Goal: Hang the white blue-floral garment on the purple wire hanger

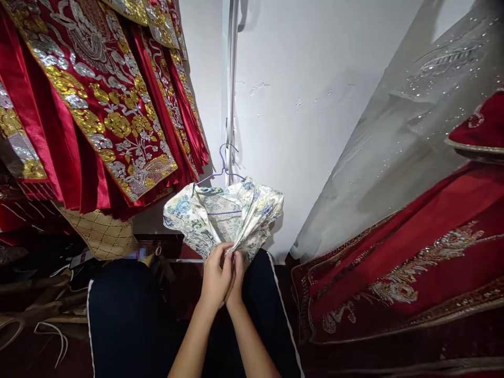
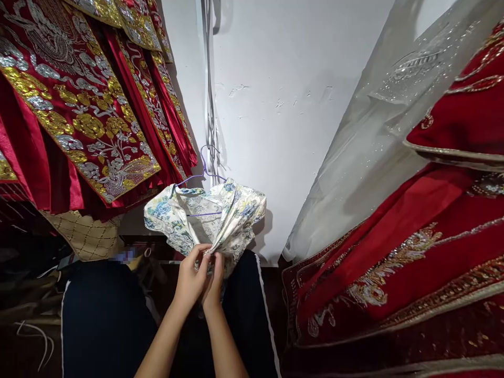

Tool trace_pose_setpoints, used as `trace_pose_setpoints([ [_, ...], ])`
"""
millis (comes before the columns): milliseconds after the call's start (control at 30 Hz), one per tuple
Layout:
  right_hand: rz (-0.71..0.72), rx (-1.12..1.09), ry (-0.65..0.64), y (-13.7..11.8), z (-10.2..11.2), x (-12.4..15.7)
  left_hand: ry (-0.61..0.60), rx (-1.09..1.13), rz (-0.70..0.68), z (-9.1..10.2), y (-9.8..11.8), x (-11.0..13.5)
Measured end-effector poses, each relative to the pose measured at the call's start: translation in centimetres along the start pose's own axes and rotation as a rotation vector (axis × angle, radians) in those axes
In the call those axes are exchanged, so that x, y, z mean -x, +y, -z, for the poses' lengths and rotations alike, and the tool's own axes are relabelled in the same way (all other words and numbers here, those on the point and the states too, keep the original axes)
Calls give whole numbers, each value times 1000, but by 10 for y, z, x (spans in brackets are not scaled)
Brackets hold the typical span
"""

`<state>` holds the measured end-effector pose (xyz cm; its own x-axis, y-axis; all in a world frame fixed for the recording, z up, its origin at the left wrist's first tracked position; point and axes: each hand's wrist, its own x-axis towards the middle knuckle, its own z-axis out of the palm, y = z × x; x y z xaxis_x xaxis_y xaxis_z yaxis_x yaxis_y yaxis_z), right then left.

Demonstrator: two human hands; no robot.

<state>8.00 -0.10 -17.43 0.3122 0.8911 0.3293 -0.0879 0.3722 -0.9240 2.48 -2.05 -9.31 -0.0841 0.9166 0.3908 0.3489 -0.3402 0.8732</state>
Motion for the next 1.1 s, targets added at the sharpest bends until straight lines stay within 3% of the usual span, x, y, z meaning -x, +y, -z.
trace_pose_setpoints([
  [167,34,139,-58,-26,11,-16,122,248,114,3,10,1],
  [400,61,146,-91,-27,22,-15,329,552,270,-5,-4,-3],
  [467,45,111,-95,-27,23,-16,288,598,311,-4,-8,-6],
  [600,16,78,-98,-26,30,-20,91,594,353,2,-14,-12],
  [733,-3,58,-112,-27,38,-24,-22,354,246,1,-13,-13],
  [933,-33,56,-141,-23,36,-25,-90,26,117,3,-4,-15],
  [1100,-47,66,-109,-9,38,-28,-181,250,189,7,2,-35],
])
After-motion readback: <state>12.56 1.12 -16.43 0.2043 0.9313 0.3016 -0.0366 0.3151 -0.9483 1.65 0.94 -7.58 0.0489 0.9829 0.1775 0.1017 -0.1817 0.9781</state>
